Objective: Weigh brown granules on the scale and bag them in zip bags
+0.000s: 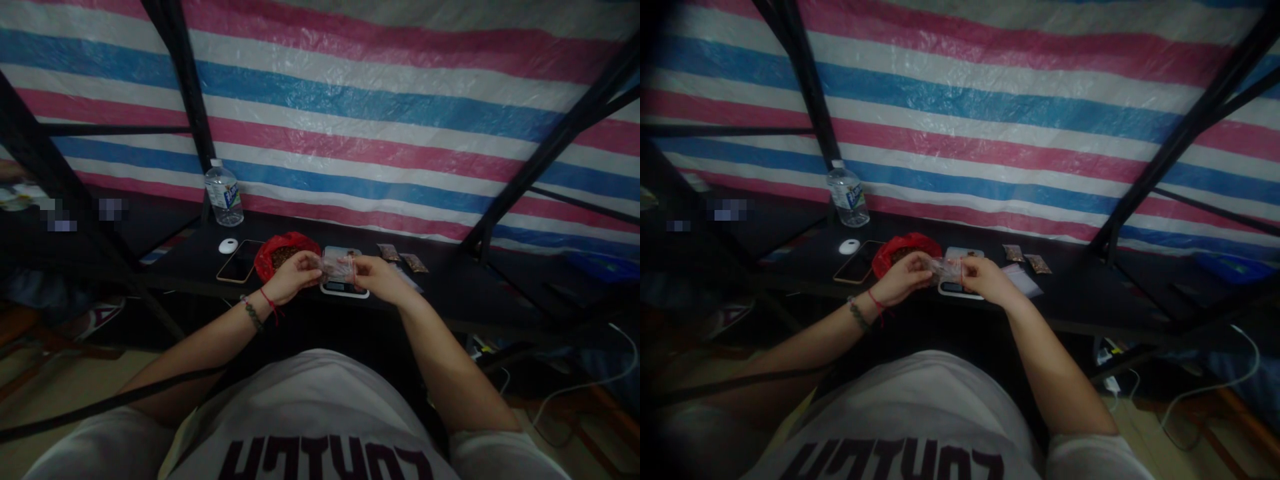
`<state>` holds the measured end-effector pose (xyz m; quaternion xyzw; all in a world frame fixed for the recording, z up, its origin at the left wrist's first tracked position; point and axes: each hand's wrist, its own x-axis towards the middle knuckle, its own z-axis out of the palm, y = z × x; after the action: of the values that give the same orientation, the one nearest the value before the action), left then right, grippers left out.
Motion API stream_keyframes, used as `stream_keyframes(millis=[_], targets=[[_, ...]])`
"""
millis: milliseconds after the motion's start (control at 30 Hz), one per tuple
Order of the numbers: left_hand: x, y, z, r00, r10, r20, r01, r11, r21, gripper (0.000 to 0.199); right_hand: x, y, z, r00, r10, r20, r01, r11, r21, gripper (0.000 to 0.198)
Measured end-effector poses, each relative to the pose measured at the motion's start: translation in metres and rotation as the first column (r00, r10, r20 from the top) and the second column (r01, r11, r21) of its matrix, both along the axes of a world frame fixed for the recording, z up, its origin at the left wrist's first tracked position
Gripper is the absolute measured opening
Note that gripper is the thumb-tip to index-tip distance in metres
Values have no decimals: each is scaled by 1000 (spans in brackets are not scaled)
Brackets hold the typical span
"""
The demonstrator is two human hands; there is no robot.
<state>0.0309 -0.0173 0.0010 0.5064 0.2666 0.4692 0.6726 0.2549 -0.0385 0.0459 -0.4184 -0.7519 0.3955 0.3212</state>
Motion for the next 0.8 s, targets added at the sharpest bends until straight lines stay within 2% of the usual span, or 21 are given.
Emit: stream_keyframes(millis=[67,167,233,267,300,367,433,467,500,567,633,733,800], targets=[[0,2,-2,1000,13,13,-12,1000,-3,44,4,2,-1,999,29,42,-29,1000,-1,43],[0,9,-8,996,68,-51,-66,997,33,41,9,5,2,999,44,28,-44,999,12,36],[-1,12,-10,980,164,-115,-147,979,144,35,10,6,3,1000,14,15,-14,1000,28,30],[-1,13,-10,961,238,-143,-201,951,236,32,10,6,4,1000,-2,21,2,999,35,30],[-2,12,-9,932,320,-171,-245,903,353,32,9,6,4,999,-13,35,11,999,43,30],[-2,6,-4,849,470,-240,-242,752,613,39,4,4,3,997,-8,81,3,998,62,31],[0,-5,2,766,548,-336,-77,597,799,58,-4,-1,1,990,21,137,-32,996,79,28],[2,-11,5,739,552,-387,28,549,836,69,-9,-4,0,985,35,169,-49,995,81,24],[4,-17,6,717,544,-436,113,527,842,77,-14,-7,-1,979,47,200,-64,995,77,19],[10,-27,7,679,531,-508,182,548,816,78,-24,-13,-3,968,74,240,-92,994,64,10],[15,-34,6,658,515,-549,160,617,770,61,-31,-17,-4,968,92,233,-109,992,60,10],[18,-37,6,680,476,-557,90,700,709,37,-34,-18,-3,983,128,134,-137,989,60,12],[15,-33,8,711,455,-536,31,741,670,32,-32,-12,0,998,61,10,-62,995,82,16]])
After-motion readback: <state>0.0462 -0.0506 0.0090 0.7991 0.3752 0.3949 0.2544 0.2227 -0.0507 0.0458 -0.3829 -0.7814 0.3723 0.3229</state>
